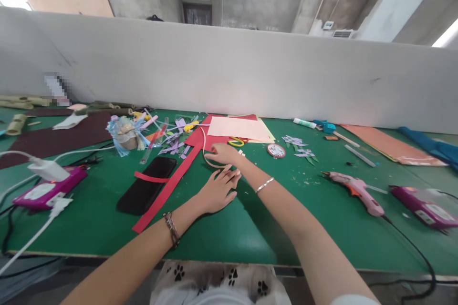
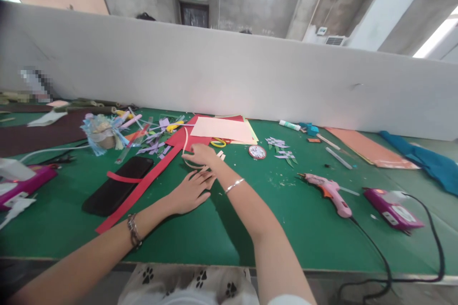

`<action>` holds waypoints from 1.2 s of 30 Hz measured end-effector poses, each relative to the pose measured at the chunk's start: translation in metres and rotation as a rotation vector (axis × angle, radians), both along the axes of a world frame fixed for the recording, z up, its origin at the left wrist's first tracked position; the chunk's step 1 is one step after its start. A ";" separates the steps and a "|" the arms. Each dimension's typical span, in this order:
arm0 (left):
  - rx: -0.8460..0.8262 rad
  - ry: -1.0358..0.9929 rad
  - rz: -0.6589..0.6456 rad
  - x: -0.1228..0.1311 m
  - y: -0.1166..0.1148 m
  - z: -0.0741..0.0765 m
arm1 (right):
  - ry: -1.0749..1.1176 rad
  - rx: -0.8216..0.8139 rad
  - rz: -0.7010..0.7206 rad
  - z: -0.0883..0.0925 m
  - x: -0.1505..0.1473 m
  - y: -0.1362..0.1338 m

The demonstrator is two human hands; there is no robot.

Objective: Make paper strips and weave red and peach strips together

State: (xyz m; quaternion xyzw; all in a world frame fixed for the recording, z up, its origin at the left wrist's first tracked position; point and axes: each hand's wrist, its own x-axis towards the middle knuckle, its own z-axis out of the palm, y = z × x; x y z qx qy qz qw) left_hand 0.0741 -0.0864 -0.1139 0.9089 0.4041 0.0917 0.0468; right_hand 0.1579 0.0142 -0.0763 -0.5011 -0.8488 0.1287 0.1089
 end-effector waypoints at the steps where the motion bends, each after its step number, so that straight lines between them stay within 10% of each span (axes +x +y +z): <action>1: -0.001 0.010 0.003 0.000 -0.001 0.001 | 0.005 -0.018 0.023 -0.003 -0.008 -0.001; 17: 0.424 -0.766 0.268 -0.025 0.022 0.045 | 0.681 -0.330 0.173 0.046 0.053 -0.049; 23: -0.070 -0.751 0.005 -0.004 0.020 0.068 | 0.786 -0.284 0.243 0.055 0.067 -0.083; 30: -0.734 -1.260 0.040 0.021 0.017 0.055 | 0.862 0.028 0.031 0.034 0.068 -0.081; 36: -1.081 -1.376 0.097 0.020 0.008 0.043 | 1.040 -0.132 -0.083 0.021 0.072 -0.078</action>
